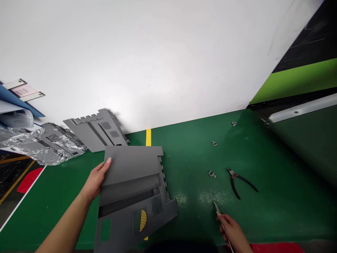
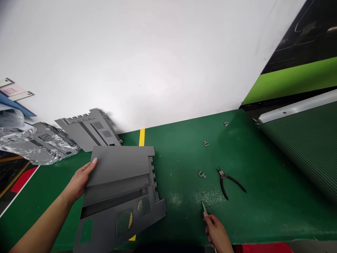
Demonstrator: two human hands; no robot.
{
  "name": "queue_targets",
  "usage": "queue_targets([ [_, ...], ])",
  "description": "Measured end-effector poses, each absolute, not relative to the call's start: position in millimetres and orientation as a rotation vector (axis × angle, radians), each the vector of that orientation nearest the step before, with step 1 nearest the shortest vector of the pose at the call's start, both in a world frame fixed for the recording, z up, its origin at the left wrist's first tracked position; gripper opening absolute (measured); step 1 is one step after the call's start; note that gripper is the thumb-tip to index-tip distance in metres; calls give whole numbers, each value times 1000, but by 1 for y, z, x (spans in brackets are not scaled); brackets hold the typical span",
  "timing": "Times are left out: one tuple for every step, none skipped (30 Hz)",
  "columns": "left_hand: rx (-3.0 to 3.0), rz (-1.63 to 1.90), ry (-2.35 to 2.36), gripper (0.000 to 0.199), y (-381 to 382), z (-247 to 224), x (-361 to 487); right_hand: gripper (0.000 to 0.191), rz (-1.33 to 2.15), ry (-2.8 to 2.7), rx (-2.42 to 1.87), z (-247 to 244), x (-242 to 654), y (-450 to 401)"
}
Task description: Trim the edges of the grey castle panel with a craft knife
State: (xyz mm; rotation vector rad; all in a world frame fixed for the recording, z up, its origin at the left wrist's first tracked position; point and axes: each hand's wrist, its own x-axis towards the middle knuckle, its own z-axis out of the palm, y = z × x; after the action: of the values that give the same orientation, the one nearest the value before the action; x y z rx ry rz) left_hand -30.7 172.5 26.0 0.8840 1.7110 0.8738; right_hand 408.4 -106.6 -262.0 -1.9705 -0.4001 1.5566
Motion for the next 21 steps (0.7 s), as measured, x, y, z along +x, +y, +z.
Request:
queue_targets([
  [942,898,1744,68,171,25,-29,47,1555,-408,-1971,-261,408,-105],
  [1007,920,1768,68,169,23,-27,46,1559,-411,-1971,-259,408,-103],
  [1071,938,1776,67,167,22,-25,46,1565,-413,-1971,-257,407,-101],
  [1120,951,1768,67,164,22,-24,46,1566,-416,-1969,-254,406,-98],
  [1153,962,1746,67,161,23,-23,46,1565,-419,-1970,-251,405,-94],
  [1169,975,1716,66,157,24,-21,47,1562,-421,-1971,-249,404,-91],
  [1173,986,1687,66,153,27,-20,49,1554,-423,-1973,-245,402,-87],
  [1168,993,1661,65,148,30,-19,50,1545,-423,-1975,-242,400,-84],
  [1158,991,1636,65,144,34,-18,52,1534,-423,-1977,-239,399,-80],
  [1149,986,1615,66,140,39,-18,53,1523,-422,-1978,-236,397,-78],
  [1146,978,1600,65,136,44,-18,54,1514,-424,-1977,-234,396,-75],
  [1157,965,1590,65,133,48,-18,55,1506,-431,-1975,-232,395,-74],
  [1182,944,1579,63,130,53,-19,56,1501,-439,-1975,-231,395,-72],
  [1215,919,1567,61,128,57,-20,56,1498,-446,-1975,-230,395,-72],
  [1245,898,1550,58,127,61,-21,55,1498,-451,-1976,-230,395,-71],
  [1254,886,1529,54,126,64,-21,55,1500,-452,-1980,-230,395,-71],
  [1228,878,1508,52,126,66,-20,55,1499,-451,-1985,-229,396,-72],
  [1167,871,1493,51,126,67,-17,55,1499,-448,-1990,-229,396,-72],
  [1083,866,1491,51,127,67,-14,55,1498,-445,-1994,-229,397,-73],
  [998,860,1503,53,129,67,-10,54,1496,-445,-1994,-229,398,-74],
  [924,846,1528,56,131,65,-6,54,1494,-446,-1992,-229,398,-75],
])
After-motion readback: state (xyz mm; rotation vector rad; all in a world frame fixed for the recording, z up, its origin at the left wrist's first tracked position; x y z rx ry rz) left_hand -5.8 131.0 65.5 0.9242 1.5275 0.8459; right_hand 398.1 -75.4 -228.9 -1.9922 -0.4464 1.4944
